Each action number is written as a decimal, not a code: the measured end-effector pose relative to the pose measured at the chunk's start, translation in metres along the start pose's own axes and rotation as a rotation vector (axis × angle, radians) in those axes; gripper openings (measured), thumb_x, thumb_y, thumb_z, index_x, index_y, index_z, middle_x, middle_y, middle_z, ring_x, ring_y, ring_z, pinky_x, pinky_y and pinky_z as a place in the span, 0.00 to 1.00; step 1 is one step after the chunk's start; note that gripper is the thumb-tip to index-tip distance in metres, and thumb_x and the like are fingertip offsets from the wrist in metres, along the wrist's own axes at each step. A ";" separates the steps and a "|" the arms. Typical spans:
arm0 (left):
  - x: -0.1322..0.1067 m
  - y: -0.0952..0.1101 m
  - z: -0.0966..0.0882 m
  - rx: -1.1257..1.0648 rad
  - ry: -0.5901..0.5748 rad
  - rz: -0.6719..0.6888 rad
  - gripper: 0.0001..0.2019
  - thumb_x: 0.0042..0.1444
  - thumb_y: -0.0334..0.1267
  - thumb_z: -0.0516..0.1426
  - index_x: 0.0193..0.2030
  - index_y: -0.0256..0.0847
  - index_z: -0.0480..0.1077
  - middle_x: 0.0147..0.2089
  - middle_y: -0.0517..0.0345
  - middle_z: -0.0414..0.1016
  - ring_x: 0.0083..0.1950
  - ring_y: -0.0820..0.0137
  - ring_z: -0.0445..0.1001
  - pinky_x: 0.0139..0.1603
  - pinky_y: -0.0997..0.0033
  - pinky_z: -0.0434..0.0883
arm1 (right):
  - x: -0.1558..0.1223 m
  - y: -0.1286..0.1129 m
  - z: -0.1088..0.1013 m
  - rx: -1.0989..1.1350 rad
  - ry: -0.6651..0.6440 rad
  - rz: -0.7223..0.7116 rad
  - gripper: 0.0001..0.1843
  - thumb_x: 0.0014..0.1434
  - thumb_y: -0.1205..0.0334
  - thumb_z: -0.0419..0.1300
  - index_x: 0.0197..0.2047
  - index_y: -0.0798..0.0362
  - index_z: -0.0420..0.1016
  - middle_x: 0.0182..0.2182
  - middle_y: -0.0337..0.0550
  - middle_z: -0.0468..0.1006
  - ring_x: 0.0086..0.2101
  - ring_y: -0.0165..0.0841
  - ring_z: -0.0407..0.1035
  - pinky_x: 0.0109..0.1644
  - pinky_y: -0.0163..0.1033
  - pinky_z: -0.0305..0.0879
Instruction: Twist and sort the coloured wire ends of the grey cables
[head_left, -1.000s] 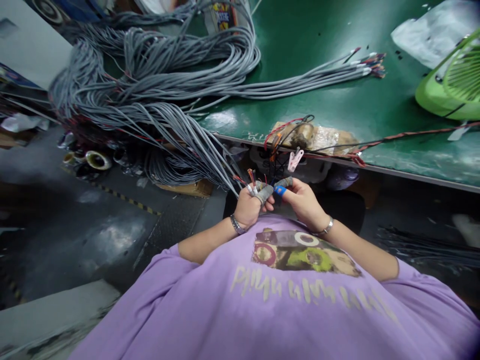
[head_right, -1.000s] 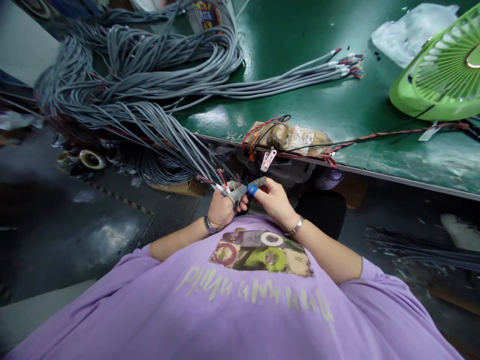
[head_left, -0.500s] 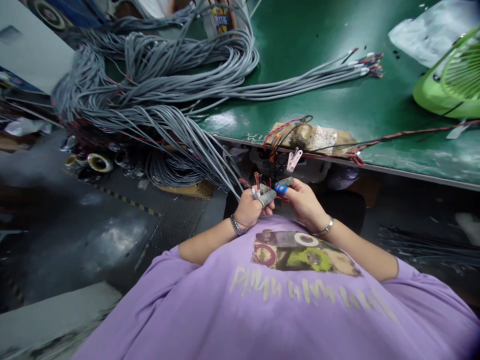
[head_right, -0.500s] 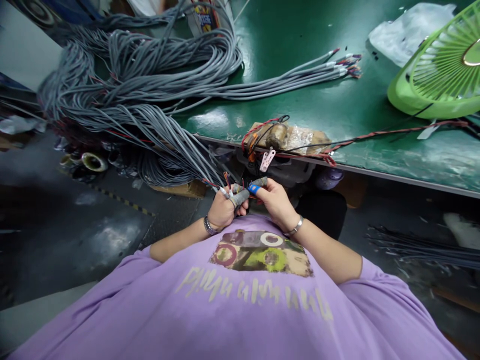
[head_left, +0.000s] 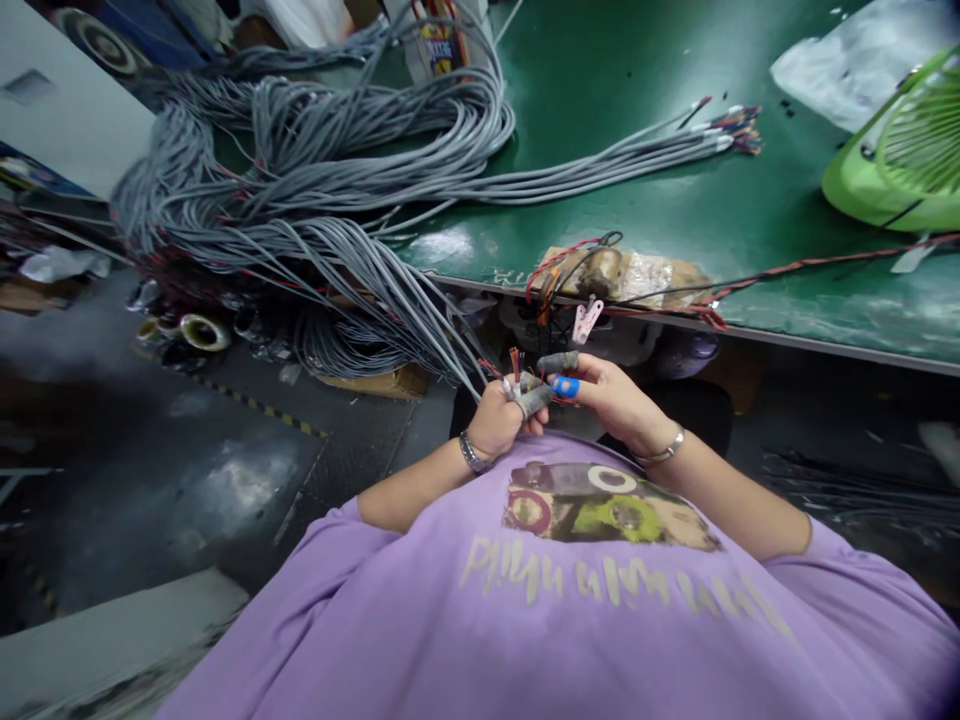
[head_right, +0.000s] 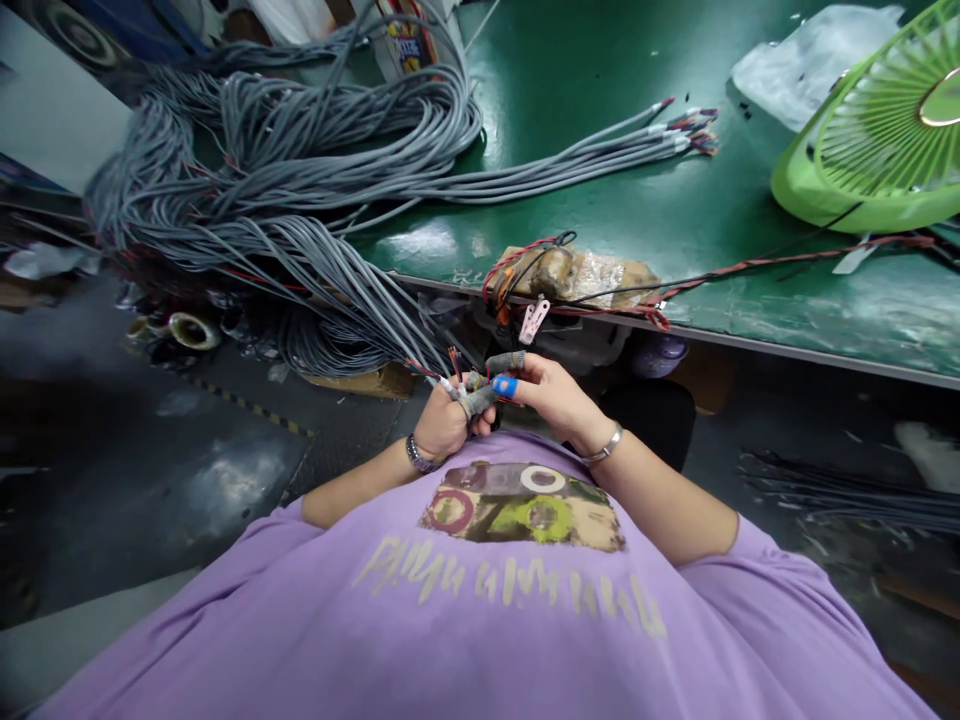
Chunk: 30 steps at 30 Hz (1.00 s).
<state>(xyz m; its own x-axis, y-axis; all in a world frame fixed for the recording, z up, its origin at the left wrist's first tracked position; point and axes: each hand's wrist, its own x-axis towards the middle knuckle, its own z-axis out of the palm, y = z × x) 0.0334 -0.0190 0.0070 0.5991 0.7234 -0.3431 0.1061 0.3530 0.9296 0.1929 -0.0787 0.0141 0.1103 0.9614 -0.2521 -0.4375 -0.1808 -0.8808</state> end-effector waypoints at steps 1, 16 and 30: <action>-0.001 0.000 0.000 0.009 -0.007 -0.002 0.19 0.47 0.51 0.67 0.28 0.38 0.67 0.21 0.63 0.73 0.16 0.78 0.69 0.15 0.80 0.61 | 0.001 -0.001 0.002 -0.021 -0.005 -0.006 0.22 0.40 0.56 0.76 0.39 0.54 0.81 0.32 0.40 0.81 0.29 0.28 0.69 0.34 0.35 0.65; -0.002 0.004 0.003 -0.005 0.024 -0.007 0.19 0.46 0.51 0.67 0.28 0.38 0.67 0.20 0.63 0.72 0.16 0.78 0.68 0.16 0.80 0.61 | 0.000 0.009 0.012 -0.052 0.179 -0.079 0.17 0.45 0.50 0.72 0.30 0.52 0.74 0.24 0.35 0.73 0.25 0.26 0.62 0.30 0.34 0.59; 0.023 0.032 0.004 -0.113 -0.273 -0.223 0.22 0.37 0.50 0.70 0.25 0.39 0.65 0.16 0.62 0.68 0.12 0.77 0.62 0.11 0.79 0.56 | 0.029 0.004 -0.038 0.156 0.272 -0.025 0.29 0.50 0.31 0.65 0.31 0.52 0.73 0.26 0.41 0.76 0.23 0.27 0.64 0.26 0.34 0.64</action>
<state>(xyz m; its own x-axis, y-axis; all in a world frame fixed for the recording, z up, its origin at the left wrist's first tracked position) 0.0538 0.0066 0.0299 0.7622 0.4423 -0.4726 0.1783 0.5584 0.8102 0.2282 -0.0599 -0.0124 0.3485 0.8704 -0.3479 -0.5608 -0.1038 -0.8214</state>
